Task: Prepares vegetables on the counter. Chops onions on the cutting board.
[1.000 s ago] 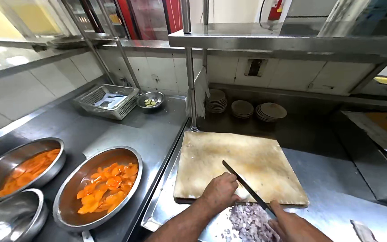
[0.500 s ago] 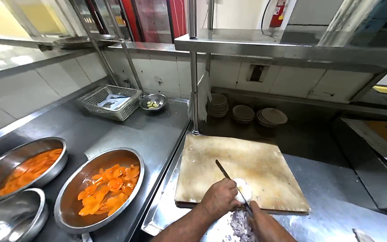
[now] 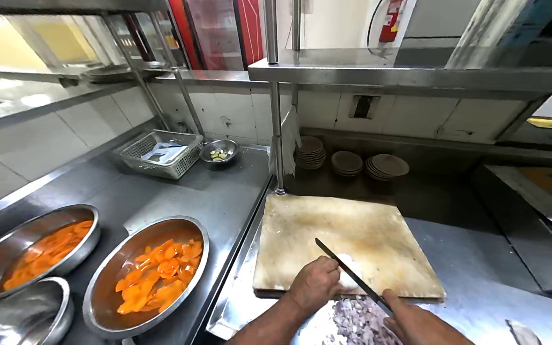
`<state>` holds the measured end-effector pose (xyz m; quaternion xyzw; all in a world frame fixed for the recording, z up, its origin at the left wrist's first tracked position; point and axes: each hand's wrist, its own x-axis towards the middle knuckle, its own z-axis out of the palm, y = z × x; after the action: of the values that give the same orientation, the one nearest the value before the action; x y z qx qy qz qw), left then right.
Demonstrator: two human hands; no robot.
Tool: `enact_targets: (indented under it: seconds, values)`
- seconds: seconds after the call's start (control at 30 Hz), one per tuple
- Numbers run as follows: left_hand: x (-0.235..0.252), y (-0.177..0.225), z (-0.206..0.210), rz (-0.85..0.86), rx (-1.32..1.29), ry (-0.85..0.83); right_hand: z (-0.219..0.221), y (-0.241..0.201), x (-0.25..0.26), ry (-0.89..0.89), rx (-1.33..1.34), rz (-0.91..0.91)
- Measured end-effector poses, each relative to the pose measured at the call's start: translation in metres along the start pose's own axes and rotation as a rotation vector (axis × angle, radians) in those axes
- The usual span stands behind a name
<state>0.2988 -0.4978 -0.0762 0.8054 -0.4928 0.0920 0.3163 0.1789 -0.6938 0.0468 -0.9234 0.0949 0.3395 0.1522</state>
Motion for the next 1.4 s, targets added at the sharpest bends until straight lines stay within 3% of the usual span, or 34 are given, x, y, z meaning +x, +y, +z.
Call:
enact_targets:
  seconds: [0.07, 0.17, 0.37, 0.53, 0.67, 0.77, 0.83, 0.9, 1.0, 1.1, 1.23, 1.4]
  values:
    - [-0.002, -0.002, 0.004, 0.007, 0.009, 0.031, 0.005, 0.0, 0.0, -0.001, 0.02, 0.001]
    - [-0.004, -0.003, 0.008, 0.027, 0.018, 0.065, 0.039, -0.006, 0.043, 0.028, 0.096, -0.011]
    - [-0.004, -0.005, 0.007, 0.034, 0.033, 0.087, -0.006, 0.003, 0.001, -0.02, -0.026, -0.014]
    - [-0.005, -0.008, 0.008, 0.038, 0.039, 0.107, 0.036, -0.009, 0.05, 0.02, 0.104, -0.027]
    - [0.002, -0.005, -0.009, -0.049, -0.091, -0.054, 0.02, 0.028, 0.025, 0.036, 0.243, -0.098]
    - [0.021, -0.002, -0.023, -0.109, -0.19, -0.263, 0.036, 0.069, 0.01, 0.164, 0.485, -0.05]
    - [0.032, 0.005, -0.021, -0.148, -0.128, -0.303, 0.052, 0.078, 0.011, 0.187, 0.55, 0.006]
    - [0.043, 0.017, -0.01, -0.207, -0.018, -0.26, 0.067, 0.075, 0.02, 0.164, 0.541, 0.025]
    - [0.057, 0.034, -0.007, -0.302, 0.04, -0.381, 0.074, 0.07, 0.034, 0.143, 0.522, 0.04]
    - [0.066, 0.031, -0.018, -0.261, 0.038, -0.518, 0.058, 0.075, 0.027, 0.146, 0.426, 0.045]
    - [0.081, 0.027, -0.027, -0.221, 0.048, -0.649, 0.019, 0.049, -0.019, 0.129, 0.187, 0.12]
    - [0.086, 0.025, -0.032, -0.235, 0.027, -0.672, 0.033, 0.026, 0.043, 0.119, 0.205, 0.094]
